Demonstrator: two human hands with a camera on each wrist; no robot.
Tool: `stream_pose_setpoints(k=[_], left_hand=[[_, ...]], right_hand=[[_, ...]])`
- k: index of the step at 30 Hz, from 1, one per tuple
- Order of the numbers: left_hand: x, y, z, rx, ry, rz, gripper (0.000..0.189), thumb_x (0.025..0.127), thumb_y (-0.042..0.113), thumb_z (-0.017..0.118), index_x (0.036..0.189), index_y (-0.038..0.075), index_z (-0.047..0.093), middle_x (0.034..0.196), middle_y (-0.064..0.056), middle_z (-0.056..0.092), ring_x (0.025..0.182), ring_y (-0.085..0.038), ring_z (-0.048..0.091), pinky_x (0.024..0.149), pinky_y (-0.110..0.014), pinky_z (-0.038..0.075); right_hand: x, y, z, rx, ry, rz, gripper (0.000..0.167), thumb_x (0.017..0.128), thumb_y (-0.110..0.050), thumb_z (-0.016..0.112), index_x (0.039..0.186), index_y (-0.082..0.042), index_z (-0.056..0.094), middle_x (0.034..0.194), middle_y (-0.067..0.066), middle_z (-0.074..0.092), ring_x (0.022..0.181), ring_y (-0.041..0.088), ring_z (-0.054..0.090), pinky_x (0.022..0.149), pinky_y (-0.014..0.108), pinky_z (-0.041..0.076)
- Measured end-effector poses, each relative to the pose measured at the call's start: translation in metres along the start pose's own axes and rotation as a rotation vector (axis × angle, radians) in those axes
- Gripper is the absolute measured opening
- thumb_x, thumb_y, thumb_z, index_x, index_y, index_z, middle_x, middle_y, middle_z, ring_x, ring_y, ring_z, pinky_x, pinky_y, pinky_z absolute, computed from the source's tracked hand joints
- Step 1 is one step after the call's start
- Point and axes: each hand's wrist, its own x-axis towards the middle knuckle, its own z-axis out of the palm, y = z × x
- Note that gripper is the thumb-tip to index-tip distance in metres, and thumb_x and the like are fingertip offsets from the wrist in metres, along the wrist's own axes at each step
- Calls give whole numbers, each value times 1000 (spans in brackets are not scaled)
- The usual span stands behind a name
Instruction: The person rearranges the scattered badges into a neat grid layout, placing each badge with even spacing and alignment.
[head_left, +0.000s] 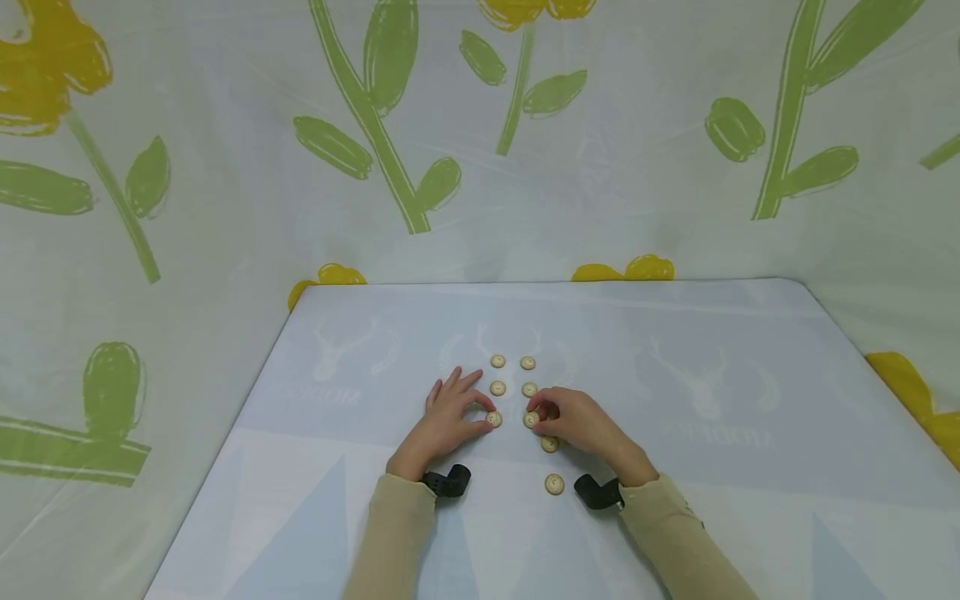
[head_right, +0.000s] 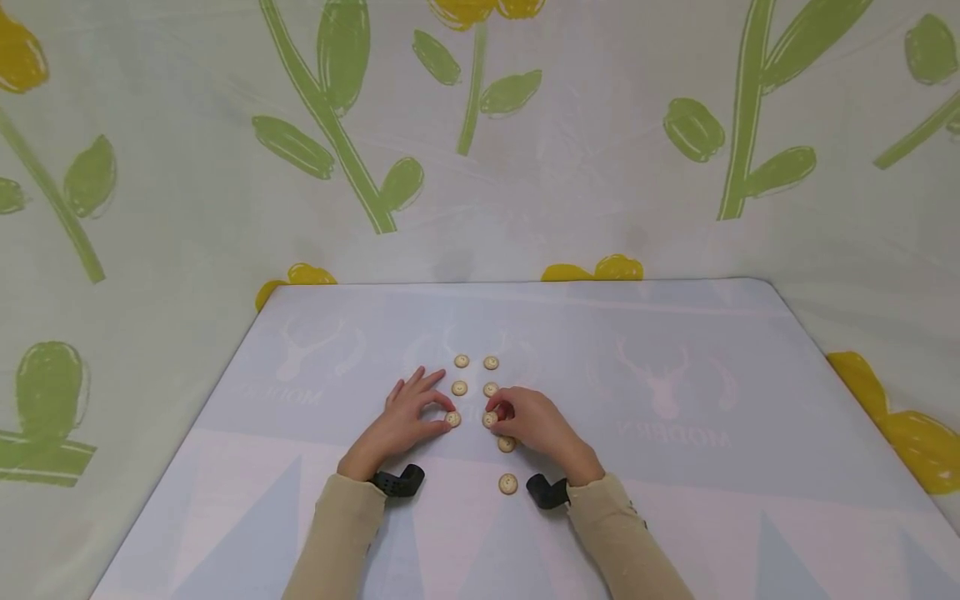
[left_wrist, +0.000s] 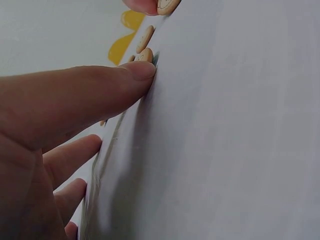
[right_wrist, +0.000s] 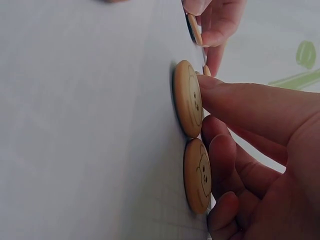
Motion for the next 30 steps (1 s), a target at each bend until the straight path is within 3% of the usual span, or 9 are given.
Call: stream_pose_setpoints(k=[25,30], left_hand=[[2,-1,2,-4,35,38,15,75,26,69,88,24,61,141,-8,32,134,-30,9,102,-53,1],[2,-1,1,3,17,14,13,77,29,68,88,27,61,143,-3,30,135,-26,6,103,-51,-1]], right_hand=[[0,-2,-1,-33,10,7,15,74,-16,71,88,-16,63,70,-7,50,65,10,46,58,26,38],[0,-3,-2,-37,13,8,16,74,-16,71,88,-16,63,70,-7,50,65,10,46,59,26,38]])
